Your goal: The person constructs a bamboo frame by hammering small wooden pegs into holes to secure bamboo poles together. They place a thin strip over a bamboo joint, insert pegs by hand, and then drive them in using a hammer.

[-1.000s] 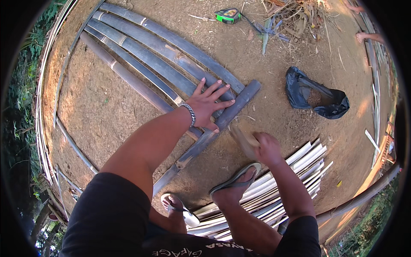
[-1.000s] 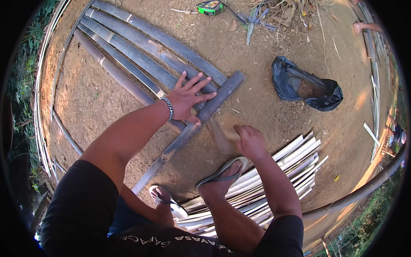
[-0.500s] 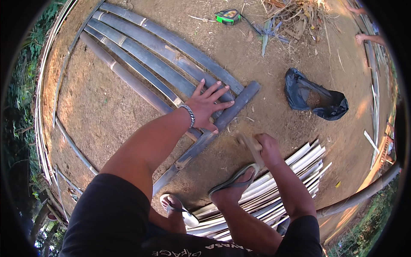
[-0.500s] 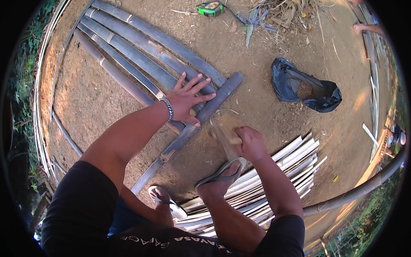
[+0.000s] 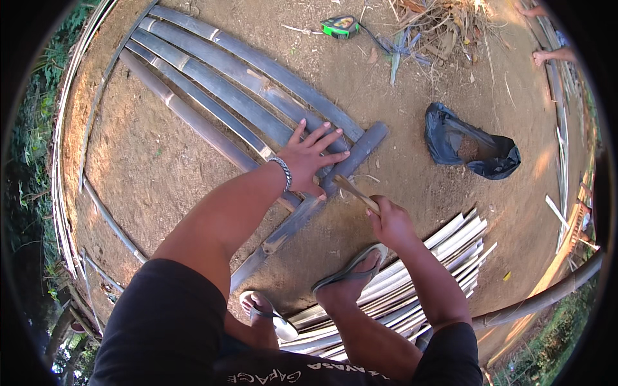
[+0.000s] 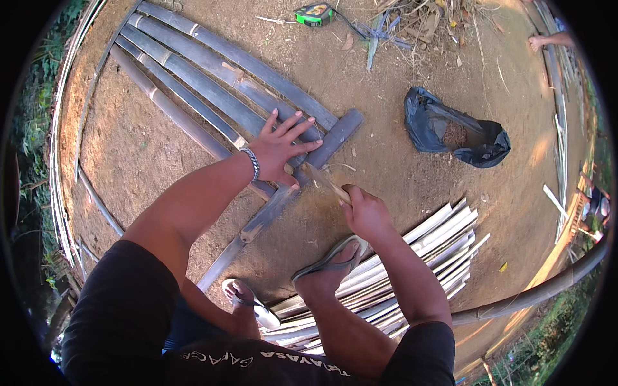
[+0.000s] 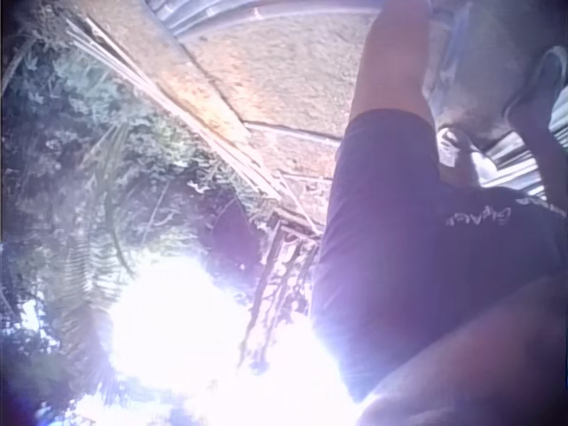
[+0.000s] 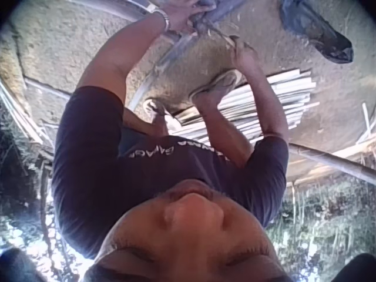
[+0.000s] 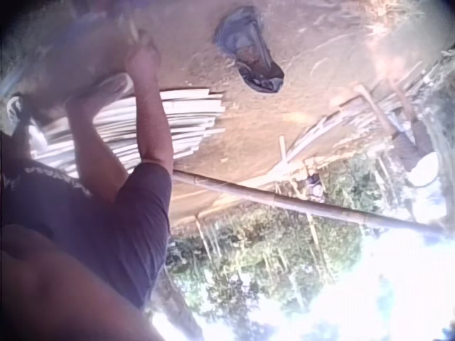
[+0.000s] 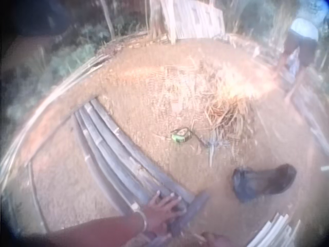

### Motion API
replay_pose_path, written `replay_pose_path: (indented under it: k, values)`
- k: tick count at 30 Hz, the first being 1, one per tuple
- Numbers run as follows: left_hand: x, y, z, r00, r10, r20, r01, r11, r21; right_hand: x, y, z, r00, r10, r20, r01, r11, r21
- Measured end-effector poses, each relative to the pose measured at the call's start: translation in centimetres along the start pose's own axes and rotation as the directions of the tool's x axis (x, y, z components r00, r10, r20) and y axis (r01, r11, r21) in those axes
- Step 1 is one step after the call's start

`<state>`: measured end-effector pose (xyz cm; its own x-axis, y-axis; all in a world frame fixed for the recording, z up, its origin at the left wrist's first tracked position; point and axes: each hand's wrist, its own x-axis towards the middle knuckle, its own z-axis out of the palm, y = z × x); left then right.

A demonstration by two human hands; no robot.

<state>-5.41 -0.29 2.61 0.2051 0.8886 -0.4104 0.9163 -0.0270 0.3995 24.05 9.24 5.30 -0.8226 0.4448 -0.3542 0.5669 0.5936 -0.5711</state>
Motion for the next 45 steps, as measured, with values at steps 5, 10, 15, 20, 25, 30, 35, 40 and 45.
replay_pose_path:
  k: [5,10,15,20,25,30,35,40,45]
  values:
    - [0.6,0.0,-0.5,1.0,0.011,-0.014,-0.011,1.0,0.008,-0.7,1.6,1.4,0.995,0.05,0.086,-0.034,0.982,-0.183]
    - [0.1,0.1,-0.3,1.0,0.003,-0.023,-0.003,1.0,-0.001,-1.3,0.3,1.3,0.997,0.003,-0.081,-0.007,0.999,-0.048]
    - [0.0,-0.3,-0.3,1.0,0.004,-0.026,-0.003,1.0,0.011,-0.1,-1.3,1.6,0.932,0.278,0.234,-0.196,0.926,-0.322]
    - [0.5,0.1,-1.0,1.0,0.008,-0.018,-0.008,1.0,0.018,-1.0,0.7,2.9,0.961,0.247,0.124,-0.221,0.957,-0.191]
    - [0.2,0.1,-0.4,1.0,0.011,-0.021,-0.011,1.0,-0.006,-3.9,1.5,-2.0,0.943,0.323,0.082,-0.312,0.942,-0.121]
    - [-0.3,0.5,-0.6,1.0,-0.01,-0.02,0.011,1.0,0.016,-10.1,3.1,-8.3,0.872,0.478,0.108,-0.444,0.864,-0.239]
    - [-1.6,2.7,0.3,0.983,-0.182,-0.013,0.183,0.981,0.072,-17.2,1.8,-9.4,0.82,0.572,-0.006,-0.565,0.807,-0.173]
    - [-4.8,6.4,2.4,0.891,-0.453,-0.03,0.454,0.89,0.046,-17.4,1.6,-1.7,0.822,0.543,-0.173,-0.523,0.839,0.147]
    - [-7.2,6.6,6.0,0.813,-0.559,-0.164,0.547,0.829,-0.115,-13.8,4.2,2.2,0.874,0.404,-0.269,-0.367,0.913,0.178]
